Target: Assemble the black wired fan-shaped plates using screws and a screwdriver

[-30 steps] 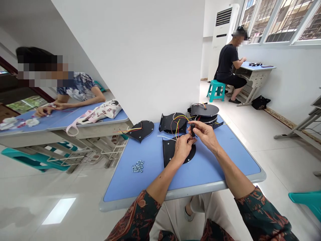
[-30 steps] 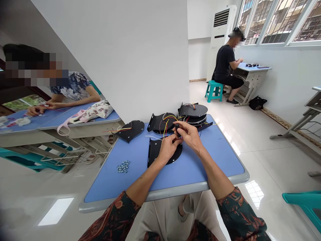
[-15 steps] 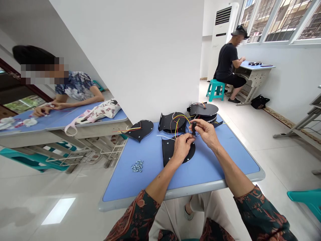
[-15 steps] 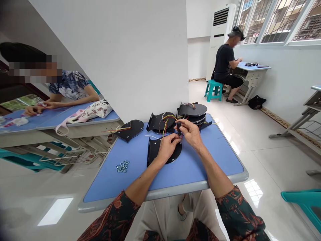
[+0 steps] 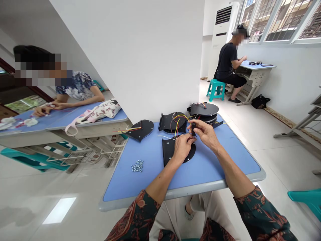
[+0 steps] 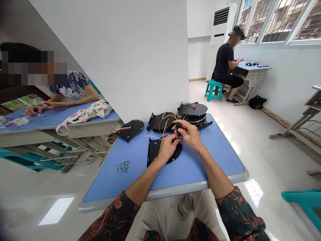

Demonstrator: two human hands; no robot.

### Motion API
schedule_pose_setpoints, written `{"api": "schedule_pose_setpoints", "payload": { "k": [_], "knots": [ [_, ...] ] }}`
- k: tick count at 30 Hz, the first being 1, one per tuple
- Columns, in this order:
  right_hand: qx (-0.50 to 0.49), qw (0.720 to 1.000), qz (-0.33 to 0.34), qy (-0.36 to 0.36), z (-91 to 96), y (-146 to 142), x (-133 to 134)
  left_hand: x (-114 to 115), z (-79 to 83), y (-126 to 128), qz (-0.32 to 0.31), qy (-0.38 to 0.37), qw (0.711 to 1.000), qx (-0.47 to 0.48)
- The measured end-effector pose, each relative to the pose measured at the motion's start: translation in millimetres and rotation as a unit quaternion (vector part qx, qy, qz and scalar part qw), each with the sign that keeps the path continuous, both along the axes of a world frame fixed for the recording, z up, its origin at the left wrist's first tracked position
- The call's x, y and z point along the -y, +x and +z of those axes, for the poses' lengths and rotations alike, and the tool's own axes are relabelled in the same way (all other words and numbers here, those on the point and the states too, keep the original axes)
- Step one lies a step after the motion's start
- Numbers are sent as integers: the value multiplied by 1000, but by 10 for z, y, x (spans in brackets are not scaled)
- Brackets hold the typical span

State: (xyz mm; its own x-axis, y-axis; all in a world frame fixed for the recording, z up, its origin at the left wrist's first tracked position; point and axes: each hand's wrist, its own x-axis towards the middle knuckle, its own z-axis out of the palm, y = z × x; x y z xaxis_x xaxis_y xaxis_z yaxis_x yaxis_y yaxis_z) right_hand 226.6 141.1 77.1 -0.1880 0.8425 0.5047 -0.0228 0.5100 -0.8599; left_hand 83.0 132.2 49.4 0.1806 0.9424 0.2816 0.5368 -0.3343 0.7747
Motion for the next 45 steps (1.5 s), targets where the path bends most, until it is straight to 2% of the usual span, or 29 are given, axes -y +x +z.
{"api": "schedule_pose_setpoints", "payload": {
  "k": [2,7,10,13,17,24,30,39,45],
  "knots": [
    [12,1000,3,1,27,-6,27,-5,2,4,9,-2,1000,-10],
    [83,992,-84,36,45,-5,31,-13,7,24,23,-7,1000,-19],
    [99,989,-108,37,16,7,-2,-4,9,17,11,1,1000,-18],
    [75,992,-99,26,-6,13,-20,7,13,2,-7,11,1000,-27],
    [49,995,-86,12,-3,2,-3,7,19,2,3,6,999,-47],
    [94,987,-130,24,-3,6,-7,2,16,22,13,-1,999,-30],
    [82,990,-109,22,-29,16,-34,9,18,2,-9,20,999,-25],
    [84,984,-151,33,-25,5,-24,-26,-14,22,19,0,999,-26],
    [95,984,-144,37,-61,15,-54,6,8,6,-8,38,997,-70]
  ]
}}
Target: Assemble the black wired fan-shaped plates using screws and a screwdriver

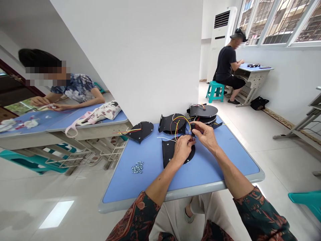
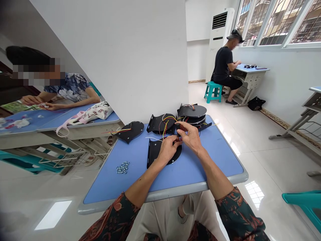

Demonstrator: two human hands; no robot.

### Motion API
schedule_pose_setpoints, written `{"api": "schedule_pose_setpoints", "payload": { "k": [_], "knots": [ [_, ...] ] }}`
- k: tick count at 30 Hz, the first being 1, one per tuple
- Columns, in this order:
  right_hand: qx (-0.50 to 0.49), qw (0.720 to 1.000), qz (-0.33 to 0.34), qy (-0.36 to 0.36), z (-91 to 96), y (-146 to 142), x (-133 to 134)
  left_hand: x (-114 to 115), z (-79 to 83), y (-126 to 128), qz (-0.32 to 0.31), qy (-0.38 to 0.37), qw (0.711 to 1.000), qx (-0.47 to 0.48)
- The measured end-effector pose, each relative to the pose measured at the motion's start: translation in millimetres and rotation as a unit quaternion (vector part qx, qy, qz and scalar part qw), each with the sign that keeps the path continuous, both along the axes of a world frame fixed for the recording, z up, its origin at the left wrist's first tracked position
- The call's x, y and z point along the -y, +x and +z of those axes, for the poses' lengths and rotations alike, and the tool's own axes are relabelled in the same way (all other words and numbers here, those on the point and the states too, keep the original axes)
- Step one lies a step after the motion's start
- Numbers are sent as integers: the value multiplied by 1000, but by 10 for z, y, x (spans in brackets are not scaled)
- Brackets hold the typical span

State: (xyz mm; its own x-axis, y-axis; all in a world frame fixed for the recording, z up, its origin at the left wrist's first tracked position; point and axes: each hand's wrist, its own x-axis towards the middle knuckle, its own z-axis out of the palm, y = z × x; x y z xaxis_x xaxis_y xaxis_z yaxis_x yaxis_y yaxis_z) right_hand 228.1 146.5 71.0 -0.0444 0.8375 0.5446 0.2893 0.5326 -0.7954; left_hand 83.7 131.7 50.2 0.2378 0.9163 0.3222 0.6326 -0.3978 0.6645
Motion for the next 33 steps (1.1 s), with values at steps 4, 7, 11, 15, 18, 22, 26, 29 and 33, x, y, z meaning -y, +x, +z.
{"api": "schedule_pose_setpoints", "payload": {
  "k": [4,7,11,15,18,22,26,29,33],
  "knots": [
    [-24,999,28,-14,34,-6,40,-1,-6,-1,2,5,1000,-22],
    [-19,999,37,-15,61,-20,65,-12,-17,8,14,-1,1000,-21],
    [-8,1000,12,-13,65,-25,57,-16,-27,12,14,3,1000,-25],
    [-39,997,57,-33,67,-11,49,-15,-30,1,-2,13,1000,-21],
    [-38,995,83,-43,83,-4,61,-16,-28,-6,-5,15,1000,-19],
    [-23,998,40,-30,93,4,63,-12,-19,-6,2,10,1000,-12],
    [-28,999,3,-29,62,19,28,-9,-20,-2,3,7,1000,-20],
    [-29,999,-1,-18,24,20,-3,-13,-27,2,13,8,1000,-25],
    [-39,999,-19,0,-20,19,-35,-18,-26,2,24,1,999,-24]
  ]
}}
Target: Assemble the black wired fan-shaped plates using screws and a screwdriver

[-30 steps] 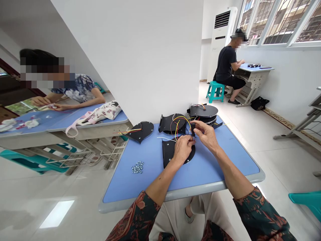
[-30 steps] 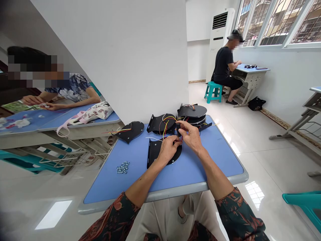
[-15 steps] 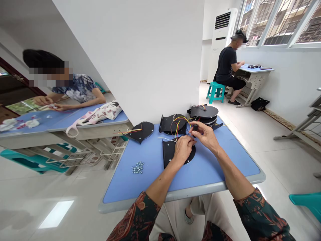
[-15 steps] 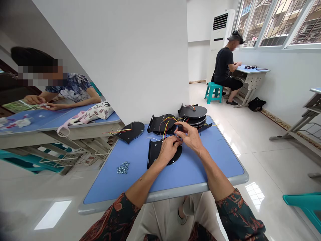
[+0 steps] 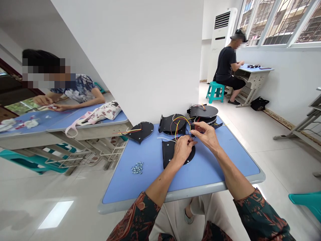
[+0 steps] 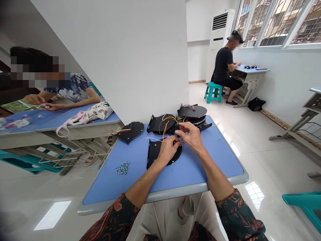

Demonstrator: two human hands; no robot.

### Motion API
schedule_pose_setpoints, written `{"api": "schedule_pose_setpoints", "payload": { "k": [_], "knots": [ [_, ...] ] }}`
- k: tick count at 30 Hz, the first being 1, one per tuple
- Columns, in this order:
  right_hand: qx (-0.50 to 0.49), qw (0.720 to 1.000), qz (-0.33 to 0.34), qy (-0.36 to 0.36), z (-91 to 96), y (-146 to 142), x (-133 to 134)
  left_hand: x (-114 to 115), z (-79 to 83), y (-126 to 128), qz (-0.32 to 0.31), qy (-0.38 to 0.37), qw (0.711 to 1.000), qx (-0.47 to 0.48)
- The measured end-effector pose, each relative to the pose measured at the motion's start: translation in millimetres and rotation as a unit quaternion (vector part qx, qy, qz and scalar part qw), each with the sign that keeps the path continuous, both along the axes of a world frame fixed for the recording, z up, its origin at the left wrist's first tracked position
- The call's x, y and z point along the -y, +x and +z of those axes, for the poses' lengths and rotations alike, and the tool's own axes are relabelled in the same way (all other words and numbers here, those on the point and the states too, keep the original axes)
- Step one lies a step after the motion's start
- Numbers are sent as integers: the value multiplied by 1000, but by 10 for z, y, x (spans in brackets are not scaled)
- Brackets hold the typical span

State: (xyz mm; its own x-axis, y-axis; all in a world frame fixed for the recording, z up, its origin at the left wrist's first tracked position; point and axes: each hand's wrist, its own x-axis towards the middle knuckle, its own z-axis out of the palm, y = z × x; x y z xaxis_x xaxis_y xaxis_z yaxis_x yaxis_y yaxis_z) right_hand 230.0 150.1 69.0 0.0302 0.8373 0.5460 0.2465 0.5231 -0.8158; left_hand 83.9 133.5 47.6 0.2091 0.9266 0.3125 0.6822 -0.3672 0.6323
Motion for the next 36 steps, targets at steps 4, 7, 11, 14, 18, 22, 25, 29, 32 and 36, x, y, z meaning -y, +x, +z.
{"api": "schedule_pose_setpoints", "payload": {
  "k": [4,7,11,14,18,22,25,29,32,36],
  "knots": [
    [1,1000,8,-17,-11,31,-20,-1,-5,-24,-28,11,1000,2],
    [-6,999,25,-37,10,48,-14,1,-28,-51,-54,20,998,-12],
    [-5,997,61,-48,68,25,36,10,-43,-70,-59,18,997,-35],
    [16,998,49,-36,91,-1,61,17,-30,-60,-49,12,998,-49],
    [47,999,22,-15,66,-16,52,21,-21,-39,-48,16,996,-71],
    [41,999,5,-5,59,-13,64,19,-30,-33,-51,24,994,-97],
    [-8,1000,4,-3,78,5,82,22,-42,-31,-49,35,991,-117],
    [-109,994,-14,12,89,66,51,46,-76,-17,-48,68,987,-140],
    [-144,989,-33,23,81,125,-1,94,-97,13,-41,97,984,-142],
    [-189,981,-46,22,59,160,-62,193,-40,25,-40,119,980,-158]
  ]
}}
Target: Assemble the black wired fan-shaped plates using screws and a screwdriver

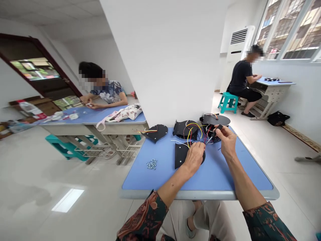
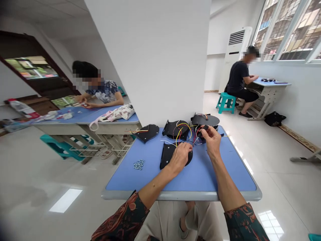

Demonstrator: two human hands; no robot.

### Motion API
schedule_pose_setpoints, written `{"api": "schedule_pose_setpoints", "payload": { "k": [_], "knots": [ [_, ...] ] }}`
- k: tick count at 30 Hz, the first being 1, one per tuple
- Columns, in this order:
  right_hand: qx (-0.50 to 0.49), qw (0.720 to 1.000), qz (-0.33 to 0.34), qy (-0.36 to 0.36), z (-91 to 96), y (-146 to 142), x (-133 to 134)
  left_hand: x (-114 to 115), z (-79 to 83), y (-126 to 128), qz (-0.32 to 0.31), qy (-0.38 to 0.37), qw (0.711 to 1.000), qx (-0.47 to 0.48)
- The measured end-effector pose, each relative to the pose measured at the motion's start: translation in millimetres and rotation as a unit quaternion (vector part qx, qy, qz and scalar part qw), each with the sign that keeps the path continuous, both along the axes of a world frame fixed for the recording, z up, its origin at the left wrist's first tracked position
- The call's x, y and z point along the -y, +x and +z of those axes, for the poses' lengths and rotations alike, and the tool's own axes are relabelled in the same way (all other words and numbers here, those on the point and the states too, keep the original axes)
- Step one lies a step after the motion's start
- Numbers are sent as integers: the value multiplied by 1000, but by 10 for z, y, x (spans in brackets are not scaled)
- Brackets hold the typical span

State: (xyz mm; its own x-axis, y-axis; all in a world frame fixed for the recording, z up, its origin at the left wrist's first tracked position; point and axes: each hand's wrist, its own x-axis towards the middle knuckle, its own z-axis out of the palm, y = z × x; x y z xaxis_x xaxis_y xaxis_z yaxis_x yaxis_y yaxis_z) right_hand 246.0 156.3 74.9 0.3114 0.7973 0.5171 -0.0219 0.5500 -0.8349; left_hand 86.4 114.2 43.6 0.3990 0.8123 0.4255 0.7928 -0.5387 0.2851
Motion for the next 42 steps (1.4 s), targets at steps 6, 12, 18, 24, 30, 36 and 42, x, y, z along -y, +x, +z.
{"api": "schedule_pose_setpoints", "payload": {
  "k": [6,12,18,24,30,36,42],
  "knots": [
    [-8,999,41,-14,-51,-70,-27,220,244,-592,52,31,998,-12],
    [32,995,87,-20,-105,-127,-3,553,68,-1800,211,46,976,-41],
    [45,993,105,-21,-78,-132,21,700,-288,-2257,208,63,976,-31],
    [61,983,171,-33,-16,-171,120,747,-260,-2162,185,99,977,-31],
    [113,968,223,-27,15,-214,211,764,-114,-1445,44,143,989,-1],
    [152,935,318,-42,11,-215,242,651,-92,-704,-74,44,994,69],
    [189,920,342,-26,19,-256,256,470,-167,-565,-50,-92,970,221]
  ]
}}
